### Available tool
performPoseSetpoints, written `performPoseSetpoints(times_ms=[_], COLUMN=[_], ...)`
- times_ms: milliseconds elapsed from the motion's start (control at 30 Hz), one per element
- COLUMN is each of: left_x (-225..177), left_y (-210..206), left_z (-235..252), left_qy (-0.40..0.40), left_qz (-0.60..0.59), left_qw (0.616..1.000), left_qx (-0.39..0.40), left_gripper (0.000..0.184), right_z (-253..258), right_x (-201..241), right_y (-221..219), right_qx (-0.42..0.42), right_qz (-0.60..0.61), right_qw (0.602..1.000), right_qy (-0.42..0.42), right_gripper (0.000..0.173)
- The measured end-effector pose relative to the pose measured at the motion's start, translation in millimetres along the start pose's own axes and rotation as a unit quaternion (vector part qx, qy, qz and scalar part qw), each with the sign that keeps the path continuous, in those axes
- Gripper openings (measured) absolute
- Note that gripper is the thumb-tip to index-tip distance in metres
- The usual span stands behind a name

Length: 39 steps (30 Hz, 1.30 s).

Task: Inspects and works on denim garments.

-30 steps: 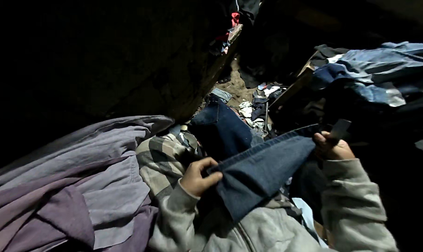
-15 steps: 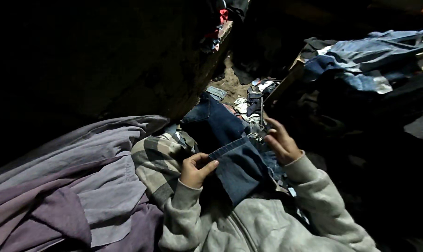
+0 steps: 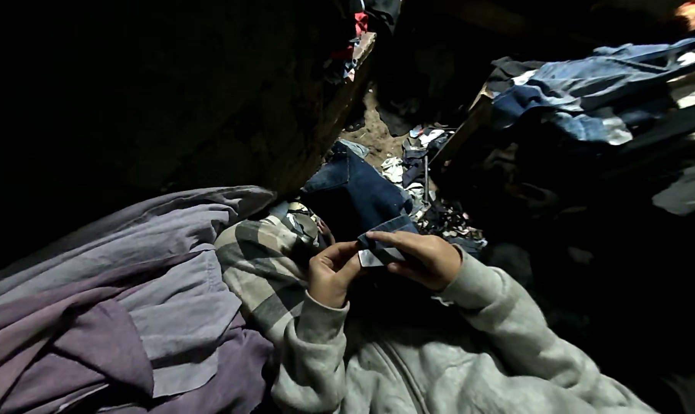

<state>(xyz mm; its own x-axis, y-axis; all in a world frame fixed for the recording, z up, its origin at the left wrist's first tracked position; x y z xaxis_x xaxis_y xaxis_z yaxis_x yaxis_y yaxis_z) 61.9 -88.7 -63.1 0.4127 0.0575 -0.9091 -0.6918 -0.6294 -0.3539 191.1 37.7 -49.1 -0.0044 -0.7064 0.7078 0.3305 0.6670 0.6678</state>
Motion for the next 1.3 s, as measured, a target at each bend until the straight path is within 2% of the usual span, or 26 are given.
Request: performPoseSetpoints(times_ms=[200,300,667,767,833,933,1000,1100,1300], left_x=[4,8,14,17,20,17,14,11,13], left_y=[-2,0,3,1,-4,-5,-4,-1,2], left_z=[2,3,4,3,2,3,4,5,8], left_qy=[0.018,0.002,-0.125,-0.137,-0.144,-0.114,-0.104,-0.086,-0.025], left_qz=[0.0,0.012,0.137,0.188,0.18,0.144,0.14,0.138,0.102], left_qw=[0.999,0.999,0.981,0.971,0.971,0.981,0.984,0.987,0.994], left_qx=[-0.033,-0.038,-0.061,-0.062,-0.06,-0.065,-0.033,-0.001,0.008], left_gripper=[0.02,0.02,0.016,0.015,0.013,0.015,0.017,0.015,0.019], right_z=[-2,-3,2,7,9,10,9,7,3], right_x=[1,3,2,2,-1,-2,-2,-2,-3], right_y=[-7,-12,-33,-36,-36,-32,-31,-31,-26], right_qx=[-0.064,-0.078,-0.081,-0.101,-0.12,-0.106,-0.103,-0.092,-0.044], right_qz=[-0.084,-0.086,0.02,0.058,0.1,0.18,0.196,0.167,0.072], right_qw=[0.994,0.993,0.991,0.986,0.979,0.969,0.967,0.976,0.989], right_qy=[0.001,-0.02,-0.102,-0.122,-0.128,-0.13,-0.123,-0.108,-0.118], right_gripper=[0.041,0.04,0.038,0.037,0.038,0.04,0.04,0.04,0.047])
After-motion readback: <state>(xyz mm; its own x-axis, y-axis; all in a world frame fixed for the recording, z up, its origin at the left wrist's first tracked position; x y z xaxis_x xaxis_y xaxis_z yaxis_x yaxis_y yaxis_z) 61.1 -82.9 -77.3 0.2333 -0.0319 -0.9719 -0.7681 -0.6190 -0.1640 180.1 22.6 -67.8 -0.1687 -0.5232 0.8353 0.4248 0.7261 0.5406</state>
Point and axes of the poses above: each hand's wrist, its own z-axis towards the middle knuckle, its own y-axis out of the back of the hand, x = y × z, the point moved 4 cm from there along z, towards the middle knuckle, and after that the axes turned 1 degree about z, right-handed, at the moved point
